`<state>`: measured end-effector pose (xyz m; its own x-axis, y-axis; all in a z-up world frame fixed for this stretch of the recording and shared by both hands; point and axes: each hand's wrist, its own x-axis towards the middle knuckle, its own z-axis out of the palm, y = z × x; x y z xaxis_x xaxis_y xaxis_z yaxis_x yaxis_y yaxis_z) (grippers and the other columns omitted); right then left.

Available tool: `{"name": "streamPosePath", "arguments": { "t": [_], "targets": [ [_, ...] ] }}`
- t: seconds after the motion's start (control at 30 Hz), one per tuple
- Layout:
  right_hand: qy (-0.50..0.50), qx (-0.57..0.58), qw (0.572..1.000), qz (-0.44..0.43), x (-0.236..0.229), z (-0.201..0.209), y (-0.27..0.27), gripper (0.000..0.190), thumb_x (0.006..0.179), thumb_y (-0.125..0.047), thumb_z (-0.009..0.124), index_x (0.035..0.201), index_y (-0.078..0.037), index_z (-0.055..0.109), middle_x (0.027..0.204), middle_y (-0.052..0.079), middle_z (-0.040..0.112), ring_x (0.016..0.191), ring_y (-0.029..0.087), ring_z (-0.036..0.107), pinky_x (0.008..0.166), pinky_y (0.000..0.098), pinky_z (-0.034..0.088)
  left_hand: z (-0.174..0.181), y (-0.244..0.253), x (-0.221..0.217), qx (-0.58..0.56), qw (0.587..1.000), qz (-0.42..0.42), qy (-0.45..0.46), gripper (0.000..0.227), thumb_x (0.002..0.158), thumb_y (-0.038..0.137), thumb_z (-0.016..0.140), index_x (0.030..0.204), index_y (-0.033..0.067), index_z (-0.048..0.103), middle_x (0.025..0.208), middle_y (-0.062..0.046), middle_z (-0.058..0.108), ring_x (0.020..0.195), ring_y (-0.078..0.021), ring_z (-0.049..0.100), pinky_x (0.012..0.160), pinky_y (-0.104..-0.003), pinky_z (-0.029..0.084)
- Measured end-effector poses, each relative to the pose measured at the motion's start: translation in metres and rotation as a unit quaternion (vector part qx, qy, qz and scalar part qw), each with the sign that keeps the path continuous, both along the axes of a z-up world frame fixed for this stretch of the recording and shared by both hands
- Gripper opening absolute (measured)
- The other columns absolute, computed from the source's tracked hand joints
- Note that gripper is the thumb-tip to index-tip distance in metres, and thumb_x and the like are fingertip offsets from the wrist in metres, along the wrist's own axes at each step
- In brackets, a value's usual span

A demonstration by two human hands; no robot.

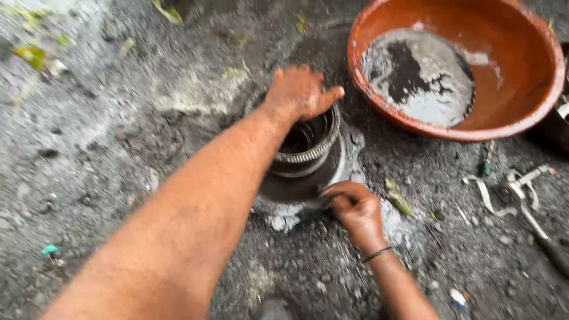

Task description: Cleaning a vehicle wheel hub and internal gears using a cloth and solvent in a basin.

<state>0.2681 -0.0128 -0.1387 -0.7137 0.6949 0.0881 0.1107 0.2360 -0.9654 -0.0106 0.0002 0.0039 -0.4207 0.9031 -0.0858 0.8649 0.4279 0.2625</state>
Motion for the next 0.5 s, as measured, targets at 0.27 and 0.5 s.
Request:
{"name": "streamPosePath", "arguments": {
  "t": [0.27,0.5],
  "targets": [
    [0.102,-0.071,0.992,-0.006,-0.100,-0.011,0.104,0.045,0.099,-0.026,0.057,0.138,-0.004,0.061,0.140,0.009,0.064,0.131,0.021,0.057,0.114,0.0336,0.040,0.008,-0.004,-0.017,0.088,0.985,0.025,-0.146,0.075,0.088,0.078,0.040,0.128,0.0216,0.068,0.131,-0.007,0.070,0.129,-0.0301,0.060,0.112,-0.054,0.037],
    [-0.055,0.158,0.962,-0.214,-0.076,0.064,-0.044,0.044,0.104,-0.030,0.057,0.142,-0.008,0.058,0.135,0.017,0.061,0.126,0.031,0.059,0.105,0.0423,0.047,-0.028,0.020,-0.049,0.248,0.890,0.064,-0.377,0.091,0.090,0.084,0.045,0.130,0.0037,0.063,0.131,-0.025,0.059,0.126,-0.0459,0.052,0.107,-0.054,0.038]
  ]
}}
